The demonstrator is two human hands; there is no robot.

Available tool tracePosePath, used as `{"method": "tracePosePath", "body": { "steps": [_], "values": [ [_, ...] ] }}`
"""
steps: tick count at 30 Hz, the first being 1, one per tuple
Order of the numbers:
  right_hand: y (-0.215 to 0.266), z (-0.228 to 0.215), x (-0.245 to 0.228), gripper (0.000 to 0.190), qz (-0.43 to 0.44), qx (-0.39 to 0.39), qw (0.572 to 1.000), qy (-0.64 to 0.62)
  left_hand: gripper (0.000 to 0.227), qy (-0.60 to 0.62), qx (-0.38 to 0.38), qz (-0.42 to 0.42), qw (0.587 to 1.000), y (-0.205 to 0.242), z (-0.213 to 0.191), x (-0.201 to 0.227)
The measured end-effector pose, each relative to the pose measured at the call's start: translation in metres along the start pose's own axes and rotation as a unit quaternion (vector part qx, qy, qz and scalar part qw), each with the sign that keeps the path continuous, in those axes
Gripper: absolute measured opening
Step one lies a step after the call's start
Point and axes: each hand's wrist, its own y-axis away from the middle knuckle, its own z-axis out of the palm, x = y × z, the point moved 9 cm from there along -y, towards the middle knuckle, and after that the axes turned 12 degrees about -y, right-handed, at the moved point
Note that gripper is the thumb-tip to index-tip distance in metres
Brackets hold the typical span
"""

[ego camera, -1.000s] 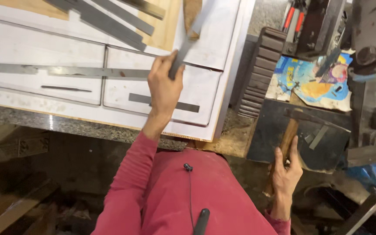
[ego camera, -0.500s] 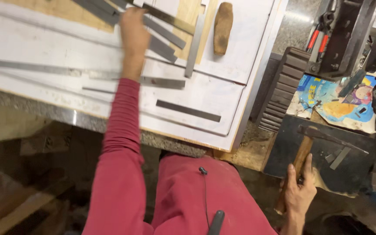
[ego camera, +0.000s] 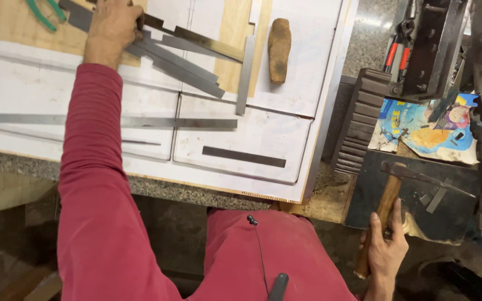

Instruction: The person repeatedly picks up metal bars from a workbench and strikes them with a hammer against a metal anvil. The person handles the bars one at a time, striking them multiple times before placing them back on the bench. The task involves repetitive striking and handling of metal pieces in a workshop setting.

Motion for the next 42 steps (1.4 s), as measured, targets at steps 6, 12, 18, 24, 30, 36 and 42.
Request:
{"method": "tracePosePath", "body": {
  "steps": [6,12,18,24,30,36,42],
  "values": [
    [0.004,-0.012,0.006,0.069,0.023,0.023,0.999,-0.004,0.015,-0.03,-0.005,0.068,0.997,0.011,-0.034,-0.009],
    [0.002,-0.027,0.004,0.067,0.027,0.02,0.999,-0.008,0.02,-0.058,0.034,0.067,0.996,0.059,-0.152,0.035],
    [-0.002,-0.021,-0.009,0.069,0.027,0.002,0.999,-0.042,0.021,0.117,0.061,0.071,0.989,0.086,-0.204,0.116],
    [-0.003,-0.023,-0.013,0.068,-0.011,-0.019,0.999,-0.048,0.03,0.36,0.041,0.108,0.926,0.091,-0.15,0.297],
    [0.002,-0.012,-0.048,0.063,-0.225,-0.033,0.97,0.091,0.03,0.466,0.005,0.115,0.877,0.058,-0.103,0.448],
    [-0.008,0.014,-0.046,0.064,-0.21,-0.053,0.969,0.115,0.031,0.445,0.049,0.138,0.884,0.05,-0.096,0.471],
    [-0.021,0.032,-0.065,0.064,-0.268,-0.059,0.945,0.179,0.033,0.447,0.018,0.144,0.882,0.047,-0.098,0.479]
  ]
}}
